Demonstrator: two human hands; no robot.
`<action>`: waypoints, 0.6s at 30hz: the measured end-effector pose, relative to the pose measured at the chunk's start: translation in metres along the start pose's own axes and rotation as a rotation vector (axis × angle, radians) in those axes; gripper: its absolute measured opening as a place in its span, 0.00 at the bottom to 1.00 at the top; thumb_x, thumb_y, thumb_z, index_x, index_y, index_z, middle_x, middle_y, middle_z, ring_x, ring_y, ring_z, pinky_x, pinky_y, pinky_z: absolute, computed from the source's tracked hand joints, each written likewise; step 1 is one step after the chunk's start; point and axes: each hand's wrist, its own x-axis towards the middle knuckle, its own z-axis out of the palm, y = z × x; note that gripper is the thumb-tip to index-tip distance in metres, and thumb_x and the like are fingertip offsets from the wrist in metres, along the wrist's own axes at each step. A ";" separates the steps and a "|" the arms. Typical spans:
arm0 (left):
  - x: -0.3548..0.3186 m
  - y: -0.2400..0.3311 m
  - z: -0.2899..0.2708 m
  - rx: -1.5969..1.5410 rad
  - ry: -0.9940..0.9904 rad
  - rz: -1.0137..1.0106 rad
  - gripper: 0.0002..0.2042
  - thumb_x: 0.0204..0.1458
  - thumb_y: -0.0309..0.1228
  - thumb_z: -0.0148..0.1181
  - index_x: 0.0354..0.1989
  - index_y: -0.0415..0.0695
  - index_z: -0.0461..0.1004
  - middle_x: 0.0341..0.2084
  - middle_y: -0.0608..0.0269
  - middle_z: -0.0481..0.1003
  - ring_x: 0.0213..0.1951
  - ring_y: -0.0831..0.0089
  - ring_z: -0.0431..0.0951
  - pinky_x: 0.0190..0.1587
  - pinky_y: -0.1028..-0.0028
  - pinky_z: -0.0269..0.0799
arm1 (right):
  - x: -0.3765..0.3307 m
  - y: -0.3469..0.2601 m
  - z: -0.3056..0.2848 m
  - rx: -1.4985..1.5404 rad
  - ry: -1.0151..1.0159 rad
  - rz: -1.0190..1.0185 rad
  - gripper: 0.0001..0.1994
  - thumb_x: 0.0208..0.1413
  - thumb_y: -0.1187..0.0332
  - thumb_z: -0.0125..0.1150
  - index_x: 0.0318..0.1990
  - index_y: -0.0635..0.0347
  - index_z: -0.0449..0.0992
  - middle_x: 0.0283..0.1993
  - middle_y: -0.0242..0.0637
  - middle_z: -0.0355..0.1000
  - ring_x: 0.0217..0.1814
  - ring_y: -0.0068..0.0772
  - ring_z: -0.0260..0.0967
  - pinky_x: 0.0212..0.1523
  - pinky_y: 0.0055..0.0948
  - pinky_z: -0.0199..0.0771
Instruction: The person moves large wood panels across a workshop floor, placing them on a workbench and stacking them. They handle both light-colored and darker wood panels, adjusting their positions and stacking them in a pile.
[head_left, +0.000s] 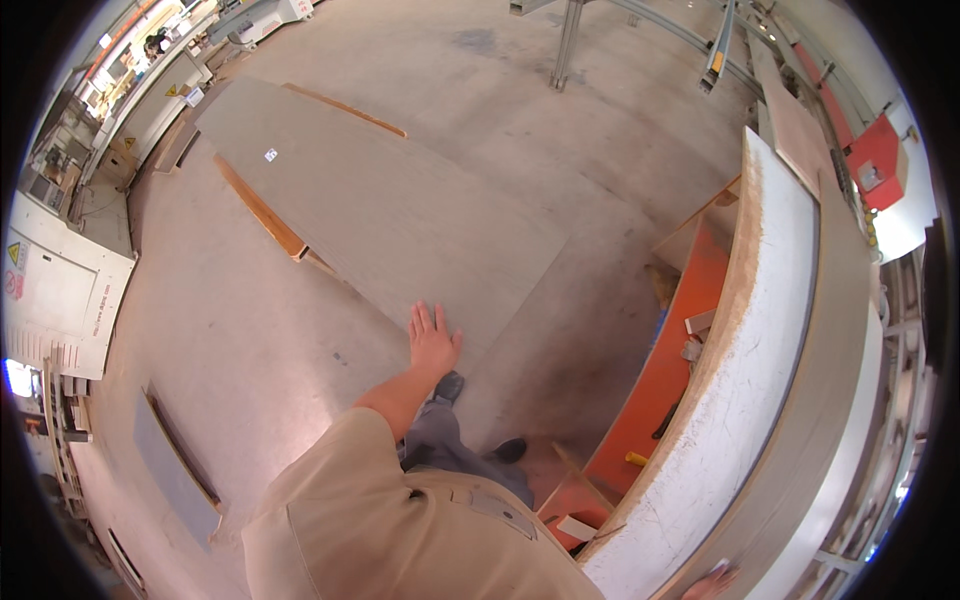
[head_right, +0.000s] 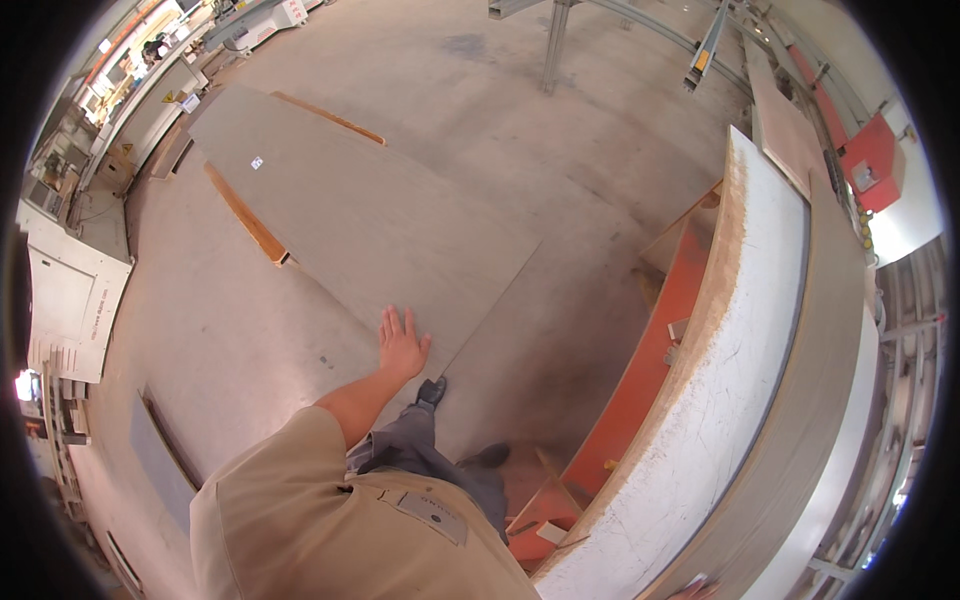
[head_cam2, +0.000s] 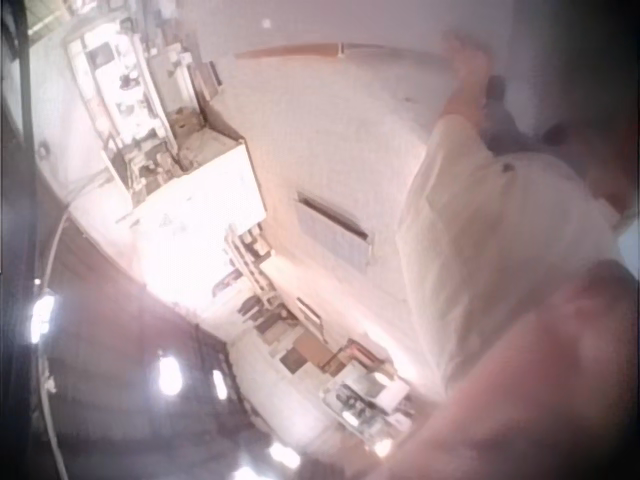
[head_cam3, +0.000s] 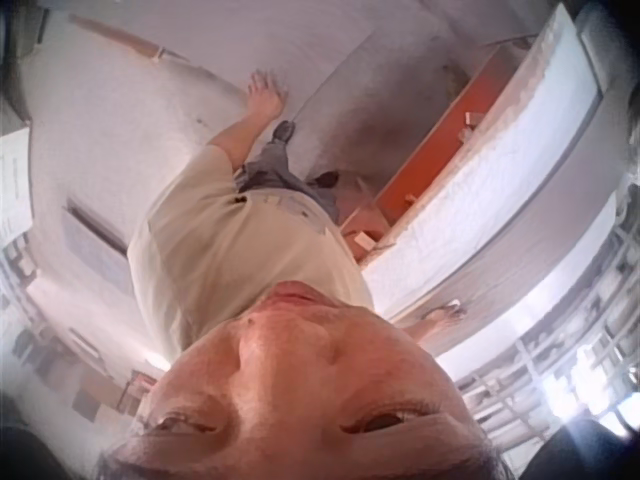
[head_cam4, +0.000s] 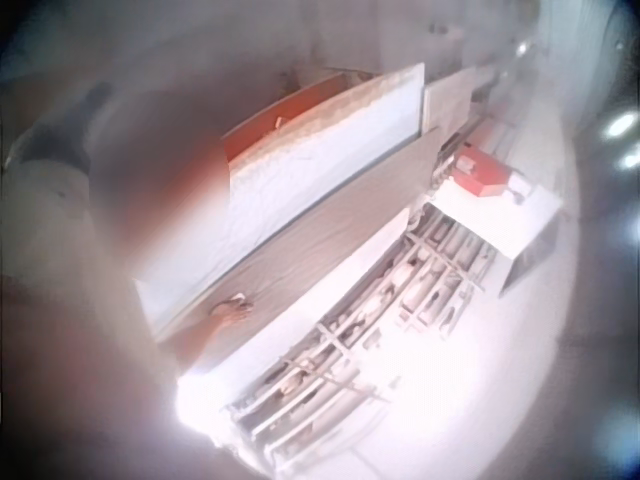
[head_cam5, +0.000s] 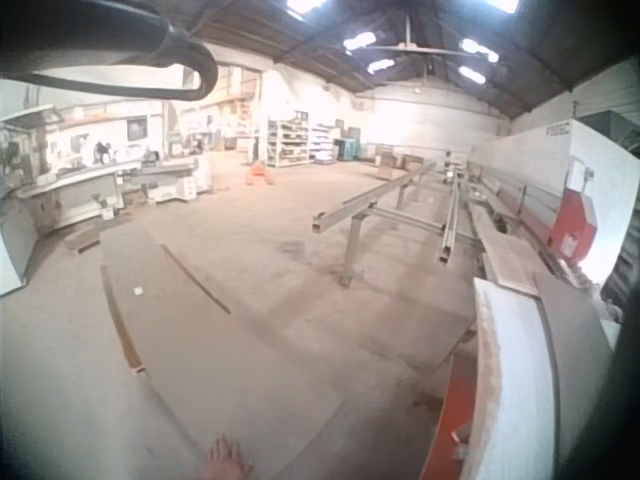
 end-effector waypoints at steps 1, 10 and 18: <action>-0.002 -0.002 0.002 0.000 -0.036 -0.002 0.36 0.58 0.50 0.46 0.69 0.39 0.49 0.68 0.34 0.40 0.70 0.43 0.39 0.69 0.51 0.39 | -0.025 0.017 0.004 -0.259 0.169 -0.181 0.27 0.66 0.51 0.42 0.61 0.64 0.65 0.60 0.49 0.67 0.61 0.53 0.64 0.60 0.43 0.65; 0.010 -0.009 -0.019 0.041 -0.119 0.121 0.36 0.53 0.46 0.54 0.67 0.38 0.53 0.66 0.34 0.49 0.68 0.42 0.47 0.68 0.51 0.45 | -0.207 0.093 -0.012 0.070 -0.131 0.314 0.28 0.63 0.50 0.45 0.63 0.61 0.63 0.57 0.51 0.69 0.60 0.54 0.65 0.59 0.47 0.66; -0.074 0.187 -0.069 -0.372 0.173 0.939 0.26 0.52 0.38 0.57 0.56 0.34 0.65 0.61 0.38 0.57 0.61 0.45 0.60 0.61 0.52 0.58 | -0.095 0.170 0.029 0.229 -0.042 0.642 0.28 0.61 0.48 0.49 0.60 0.62 0.68 0.53 0.53 0.72 0.56 0.56 0.68 0.56 0.47 0.69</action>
